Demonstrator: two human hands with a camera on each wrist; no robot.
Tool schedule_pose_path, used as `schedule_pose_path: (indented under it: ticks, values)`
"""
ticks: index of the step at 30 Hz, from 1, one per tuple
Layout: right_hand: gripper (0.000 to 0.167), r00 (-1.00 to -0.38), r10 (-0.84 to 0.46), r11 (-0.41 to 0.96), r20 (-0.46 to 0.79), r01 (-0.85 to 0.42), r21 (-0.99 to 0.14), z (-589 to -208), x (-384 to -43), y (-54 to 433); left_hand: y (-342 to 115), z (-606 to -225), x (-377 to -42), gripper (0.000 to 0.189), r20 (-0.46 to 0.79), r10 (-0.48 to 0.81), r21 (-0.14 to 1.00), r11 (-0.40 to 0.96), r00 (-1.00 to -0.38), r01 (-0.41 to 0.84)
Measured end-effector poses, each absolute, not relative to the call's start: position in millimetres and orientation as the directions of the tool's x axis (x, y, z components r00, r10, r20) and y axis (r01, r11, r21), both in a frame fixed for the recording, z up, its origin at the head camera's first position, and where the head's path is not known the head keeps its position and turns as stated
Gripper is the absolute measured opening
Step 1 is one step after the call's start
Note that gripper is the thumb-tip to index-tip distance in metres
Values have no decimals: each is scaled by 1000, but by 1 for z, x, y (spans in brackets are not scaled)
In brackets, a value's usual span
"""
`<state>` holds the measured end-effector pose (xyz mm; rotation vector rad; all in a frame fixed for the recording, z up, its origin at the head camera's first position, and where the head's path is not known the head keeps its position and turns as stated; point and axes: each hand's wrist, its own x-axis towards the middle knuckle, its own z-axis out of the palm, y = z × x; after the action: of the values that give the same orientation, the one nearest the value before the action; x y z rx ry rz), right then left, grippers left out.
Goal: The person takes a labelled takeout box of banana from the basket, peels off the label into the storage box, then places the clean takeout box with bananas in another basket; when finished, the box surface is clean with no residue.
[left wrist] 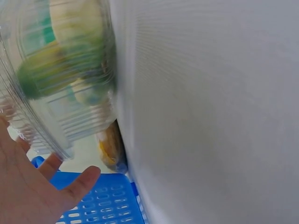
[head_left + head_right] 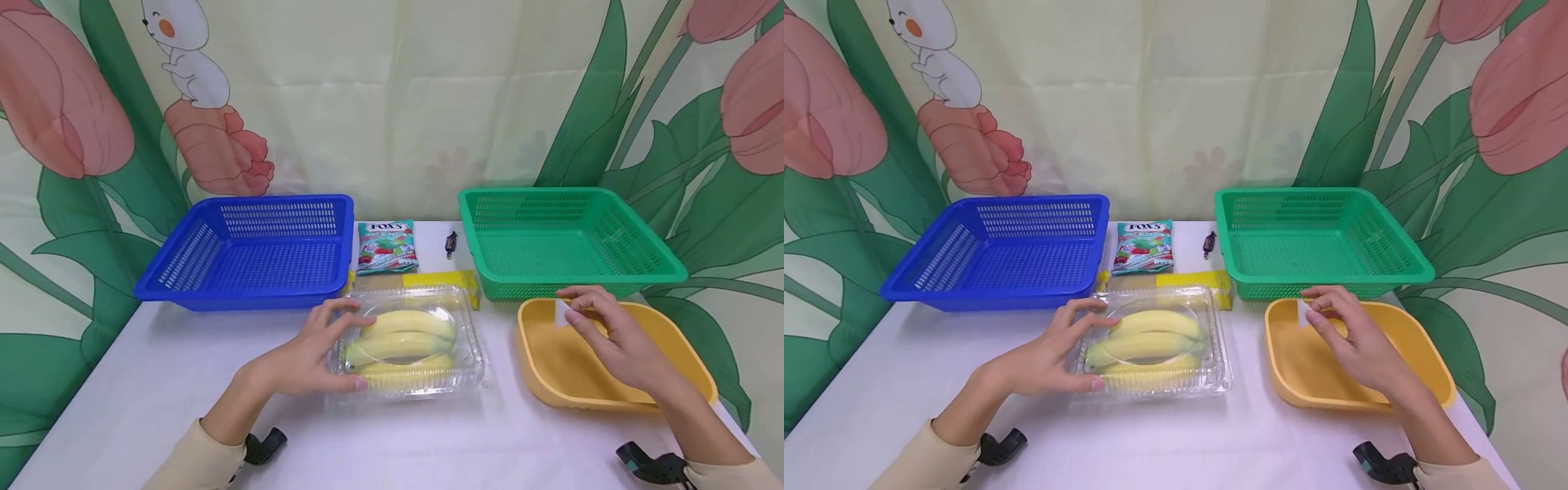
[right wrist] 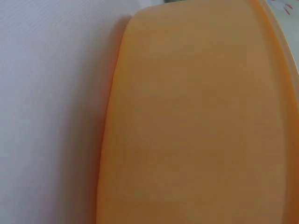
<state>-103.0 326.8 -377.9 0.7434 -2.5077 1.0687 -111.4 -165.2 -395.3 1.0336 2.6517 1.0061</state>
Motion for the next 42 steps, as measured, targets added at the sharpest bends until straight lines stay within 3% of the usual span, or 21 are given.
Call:
schedule_pose_path:
  ticks: [15, 24, 27, 32, 42]
  values:
    - [25, -850, -297, 701, 436, -504, -505, -385, -95, 357, -164, -394, -113, 83, 111, 636, 635, 546, -764, 547]
    - [13, -882, -310, 786, 355, -448, -427, -394, -92, 377, -166, -394, -111, 83, 98, 629, 639, 554, -771, 534]
    - [8, -860, -350, 819, 371, -473, -326, -399, -92, 381, -165, -394, -112, 83, 101, 636, 642, 546, -765, 538]
    - [19, -810, -416, 840, 415, -517, -168, -403, -95, 382, -165, -393, -113, 82, 95, 640, 644, 545, -763, 537]
    - [24, -785, -450, 828, 426, -546, -132, -404, -104, 382, -164, -392, -111, 82, 101, 635, 626, 558, -766, 545]
